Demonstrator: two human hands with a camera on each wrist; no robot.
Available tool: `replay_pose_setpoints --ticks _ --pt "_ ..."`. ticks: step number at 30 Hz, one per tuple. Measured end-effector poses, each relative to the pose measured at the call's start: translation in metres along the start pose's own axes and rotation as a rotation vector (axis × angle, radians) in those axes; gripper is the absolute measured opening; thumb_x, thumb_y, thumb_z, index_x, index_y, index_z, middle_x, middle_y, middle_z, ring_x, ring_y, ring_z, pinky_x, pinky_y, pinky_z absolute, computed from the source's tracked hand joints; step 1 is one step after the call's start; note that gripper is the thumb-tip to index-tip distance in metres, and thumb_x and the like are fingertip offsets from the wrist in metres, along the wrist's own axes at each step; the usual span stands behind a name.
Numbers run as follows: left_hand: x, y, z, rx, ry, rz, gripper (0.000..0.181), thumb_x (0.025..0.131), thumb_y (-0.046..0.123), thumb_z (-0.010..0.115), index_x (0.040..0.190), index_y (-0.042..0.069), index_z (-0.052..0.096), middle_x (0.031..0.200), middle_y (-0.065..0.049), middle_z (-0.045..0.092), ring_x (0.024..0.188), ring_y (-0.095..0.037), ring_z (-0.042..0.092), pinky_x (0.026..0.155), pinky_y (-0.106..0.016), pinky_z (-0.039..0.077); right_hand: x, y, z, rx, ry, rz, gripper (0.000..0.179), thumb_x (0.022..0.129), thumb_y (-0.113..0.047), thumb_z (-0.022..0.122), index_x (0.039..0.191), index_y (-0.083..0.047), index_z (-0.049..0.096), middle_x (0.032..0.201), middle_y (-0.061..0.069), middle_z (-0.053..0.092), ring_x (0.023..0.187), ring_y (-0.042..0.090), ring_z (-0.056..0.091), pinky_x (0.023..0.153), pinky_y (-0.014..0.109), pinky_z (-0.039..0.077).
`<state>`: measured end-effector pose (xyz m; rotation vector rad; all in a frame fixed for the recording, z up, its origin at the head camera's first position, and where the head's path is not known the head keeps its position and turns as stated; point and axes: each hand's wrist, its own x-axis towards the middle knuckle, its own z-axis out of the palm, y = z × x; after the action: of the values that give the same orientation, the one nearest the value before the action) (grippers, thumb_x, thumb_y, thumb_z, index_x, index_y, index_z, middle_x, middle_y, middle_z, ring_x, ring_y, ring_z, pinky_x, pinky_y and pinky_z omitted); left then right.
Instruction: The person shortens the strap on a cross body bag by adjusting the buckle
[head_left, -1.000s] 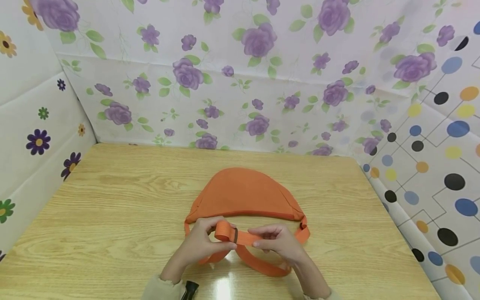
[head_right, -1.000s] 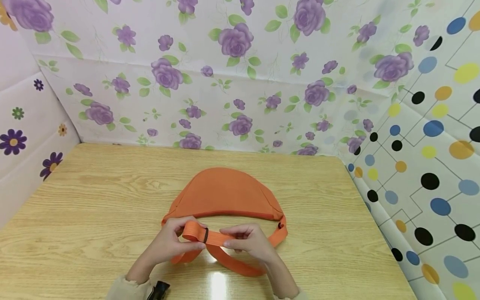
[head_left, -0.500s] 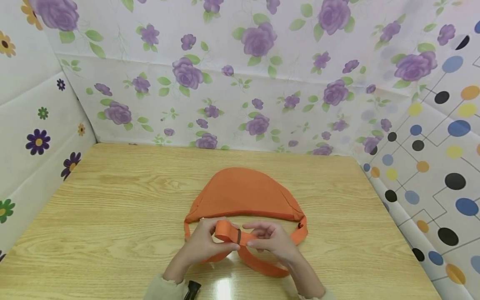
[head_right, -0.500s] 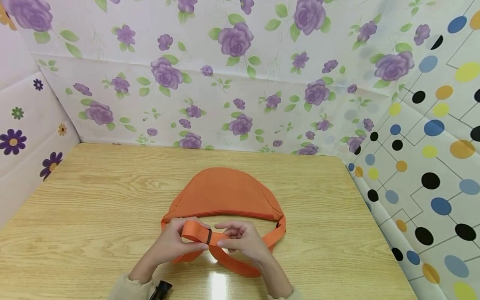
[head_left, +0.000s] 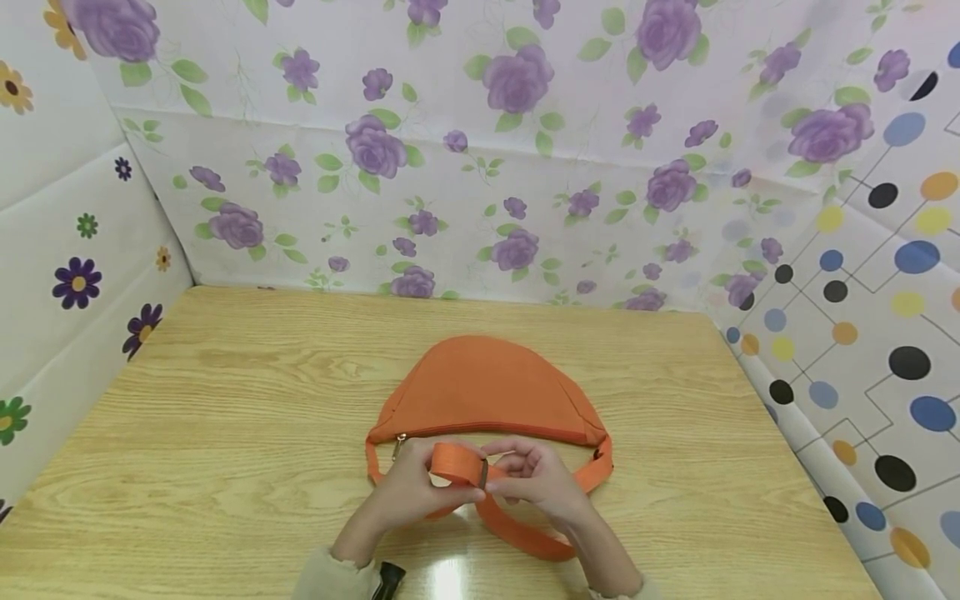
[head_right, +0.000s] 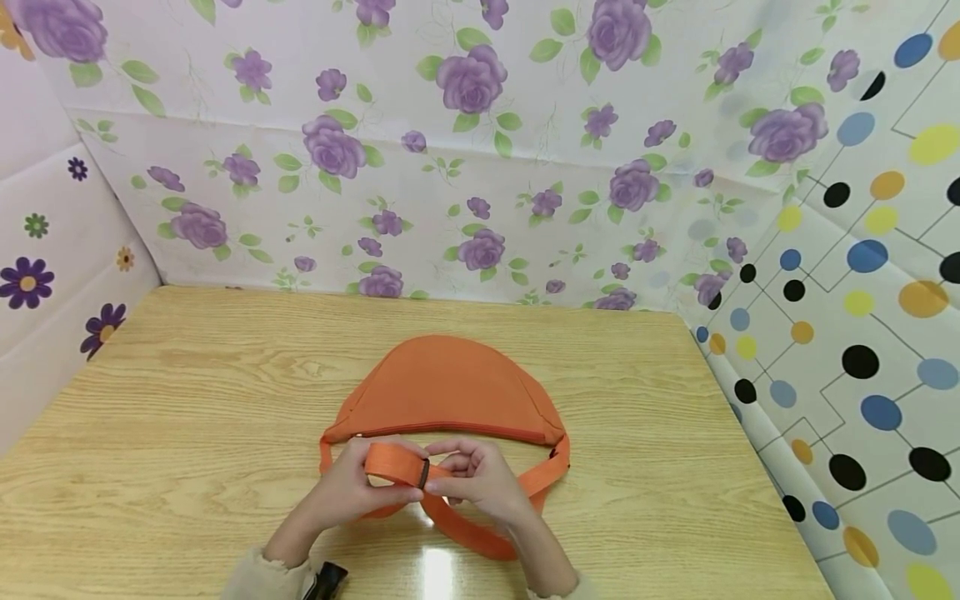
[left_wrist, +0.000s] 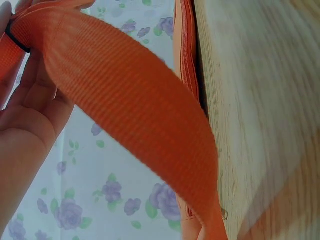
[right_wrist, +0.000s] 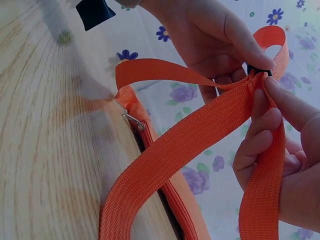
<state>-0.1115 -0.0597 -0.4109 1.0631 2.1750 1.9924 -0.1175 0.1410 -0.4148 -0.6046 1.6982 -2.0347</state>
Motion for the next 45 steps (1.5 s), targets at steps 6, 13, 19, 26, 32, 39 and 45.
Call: replay_pose_setpoints --ticks 6,13,19,26,32,39,45 --pt "0.003 0.014 0.0 0.015 0.006 0.026 0.029 0.07 -0.003 0.073 0.097 -0.005 0.062 0.091 -0.015 0.064 0.083 -0.013 0.059 0.071 -0.033 0.048 0.001 0.001 0.0 0.005 0.002 0.001 0.028 0.08 0.004 0.062 0.106 -0.004 0.059 0.079 0.0 0.064 0.055 0.006 0.046 0.051 0.018 0.037" --pt "0.004 0.024 0.0 0.028 0.011 0.04 0.027 0.07 -0.005 0.073 0.094 -0.006 0.062 0.089 -0.016 0.064 0.082 -0.013 0.059 0.071 -0.033 0.048 0.001 0.002 -0.001 -0.013 -0.02 -0.034 0.027 0.08 0.005 0.062 0.106 0.003 0.058 0.081 0.002 0.064 0.059 0.006 0.05 0.052 0.018 0.041" --pt "0.004 0.019 -0.001 0.003 0.002 0.08 0.027 0.07 -0.007 0.071 0.095 -0.007 0.062 0.089 -0.018 0.063 0.083 -0.016 0.06 0.071 -0.034 0.049 -0.003 0.002 -0.004 -0.094 -0.036 -0.077 0.033 0.079 0.002 0.065 0.109 0.011 0.054 0.084 0.005 0.064 0.065 0.008 0.056 0.056 0.02 0.046" --pt "0.003 0.023 -0.003 -0.009 0.018 0.042 0.026 0.072 -0.005 0.071 0.096 -0.006 0.062 0.09 -0.018 0.063 0.082 -0.016 0.06 0.069 -0.034 0.049 -0.009 0.001 -0.009 -0.221 0.012 -0.117 0.035 0.078 0.001 0.066 0.111 0.01 0.056 0.102 0.02 0.06 0.084 0.015 0.059 0.067 0.025 0.049" --pt "0.004 0.026 -0.005 -0.03 0.018 0.024 0.024 0.073 -0.006 0.069 0.095 -0.006 0.061 0.086 -0.015 0.063 0.079 -0.014 0.059 0.067 -0.033 0.049 -0.014 0.002 -0.012 -0.272 0.065 -0.142 0.038 0.076 0.001 0.068 0.111 0.01 0.058 0.109 0.021 0.058 0.087 0.016 0.059 0.07 0.028 0.05" --pt "0.005 0.025 -0.005 -0.021 0.033 0.029 0.024 0.072 -0.007 0.069 0.094 -0.006 0.06 0.085 -0.014 0.063 0.079 -0.014 0.058 0.069 -0.032 0.048 -0.014 0.002 -0.011 -0.301 0.076 -0.265 0.033 0.075 0.006 0.067 0.106 0.013 0.059 0.103 0.021 0.06 0.085 0.015 0.059 0.067 0.028 0.05" --pt "0.005 0.024 -0.005 -0.005 0.05 0.029 0.028 0.071 -0.006 0.071 0.096 -0.004 0.059 0.087 -0.013 0.062 0.079 -0.013 0.058 0.068 -0.032 0.048 -0.015 0.004 -0.012 -0.287 0.084 -0.281 0.033 0.075 0.008 0.066 0.106 0.016 0.056 0.103 0.019 0.061 0.084 0.013 0.059 0.066 0.026 0.05"
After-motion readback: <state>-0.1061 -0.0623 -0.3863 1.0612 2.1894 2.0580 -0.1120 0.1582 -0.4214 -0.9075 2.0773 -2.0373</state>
